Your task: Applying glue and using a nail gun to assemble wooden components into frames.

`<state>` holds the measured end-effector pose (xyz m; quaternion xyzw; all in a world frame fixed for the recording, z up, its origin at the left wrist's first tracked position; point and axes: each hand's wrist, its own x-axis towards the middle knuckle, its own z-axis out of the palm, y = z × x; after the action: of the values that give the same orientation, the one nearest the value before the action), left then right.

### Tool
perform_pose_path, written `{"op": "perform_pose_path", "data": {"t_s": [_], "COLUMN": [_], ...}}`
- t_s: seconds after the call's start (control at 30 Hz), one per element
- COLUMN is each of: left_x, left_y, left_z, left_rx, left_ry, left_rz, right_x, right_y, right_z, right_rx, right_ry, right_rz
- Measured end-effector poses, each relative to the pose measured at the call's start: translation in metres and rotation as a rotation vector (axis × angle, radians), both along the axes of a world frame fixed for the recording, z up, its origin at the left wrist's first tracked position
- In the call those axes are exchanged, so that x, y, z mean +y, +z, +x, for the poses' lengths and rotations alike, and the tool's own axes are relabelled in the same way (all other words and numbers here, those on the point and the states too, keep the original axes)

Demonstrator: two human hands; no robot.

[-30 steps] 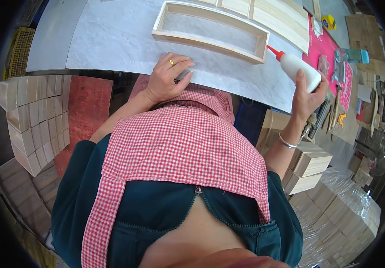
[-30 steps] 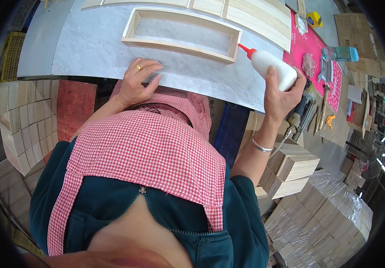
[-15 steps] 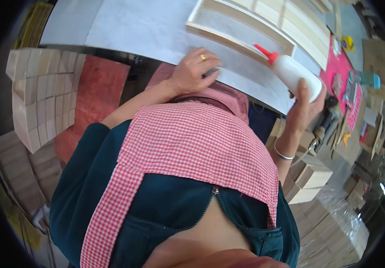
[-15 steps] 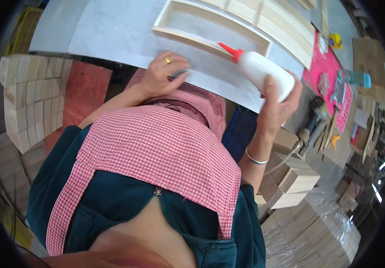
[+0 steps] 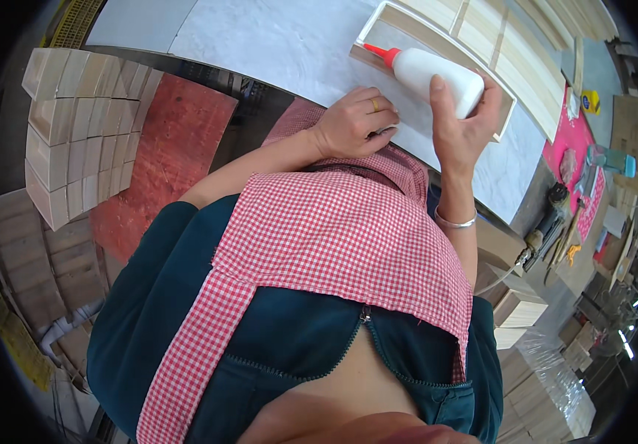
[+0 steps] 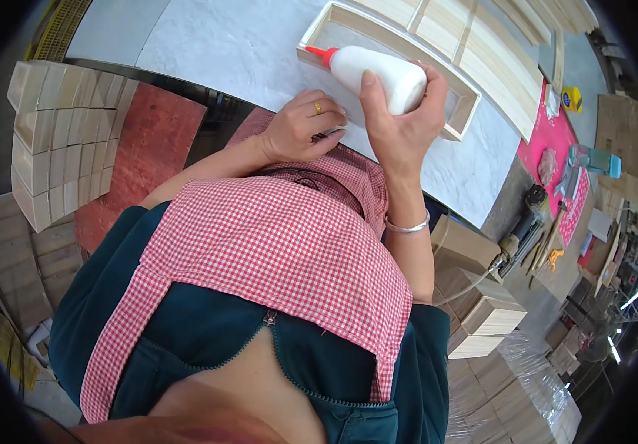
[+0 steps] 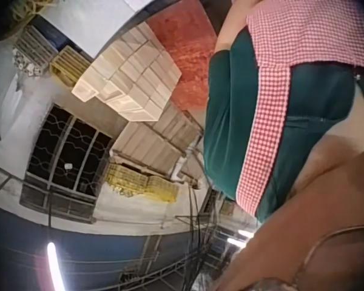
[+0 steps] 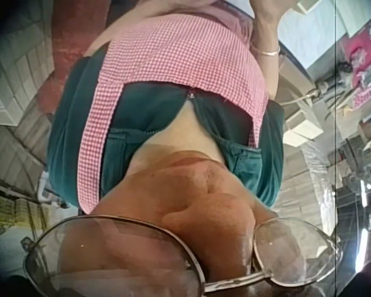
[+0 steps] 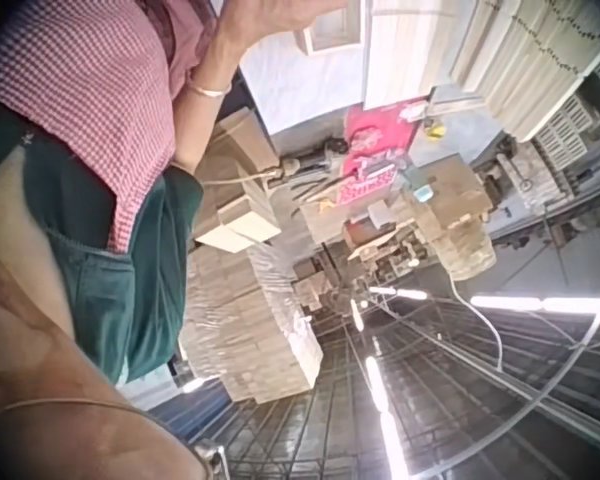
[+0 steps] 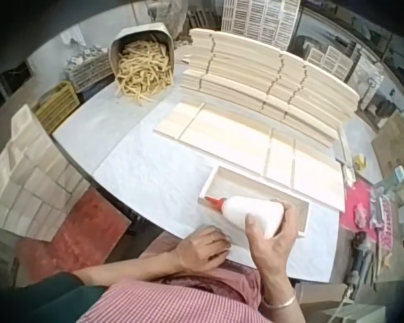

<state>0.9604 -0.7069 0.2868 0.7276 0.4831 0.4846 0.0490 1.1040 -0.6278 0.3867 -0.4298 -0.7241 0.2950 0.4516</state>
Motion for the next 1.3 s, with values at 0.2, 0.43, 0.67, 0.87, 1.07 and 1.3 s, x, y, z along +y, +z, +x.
{"op": "perform_pose_path", "data": {"t_s": [0.2,0.43,0.67,0.87,1.07,1.3], "left_x": [0.000,0.002,0.001,0.001,0.003,0.003], "left_y": [0.003,0.002,0.006,0.005,0.002,0.014], "left_z": [0.000,0.002,0.000,0.002,0.005,0.006], "left_rx": [-0.002,-0.021,-0.006,-0.016,-0.016,-0.003], "left_ry": [-0.010,-0.037,-0.060,-0.043,-0.025,-0.009], "left_rz": [-0.024,-0.026,-0.057,-0.058,-0.058,-0.124], "right_x": [-0.003,-0.006,-0.012,-0.018,-0.019,-0.013], "right_y": [0.011,0.017,0.022,0.026,0.029,0.031], "right_z": [0.032,0.077,0.122,0.153,0.175,0.193], "right_rx": [-0.067,-0.116,-0.126,-0.129,-0.120,-0.125], "right_ry": [-0.075,-0.199,-0.317,-0.444,-0.536,-0.598], "right_rz": [-0.001,0.004,0.002,-0.025,-0.036,-0.047]}}
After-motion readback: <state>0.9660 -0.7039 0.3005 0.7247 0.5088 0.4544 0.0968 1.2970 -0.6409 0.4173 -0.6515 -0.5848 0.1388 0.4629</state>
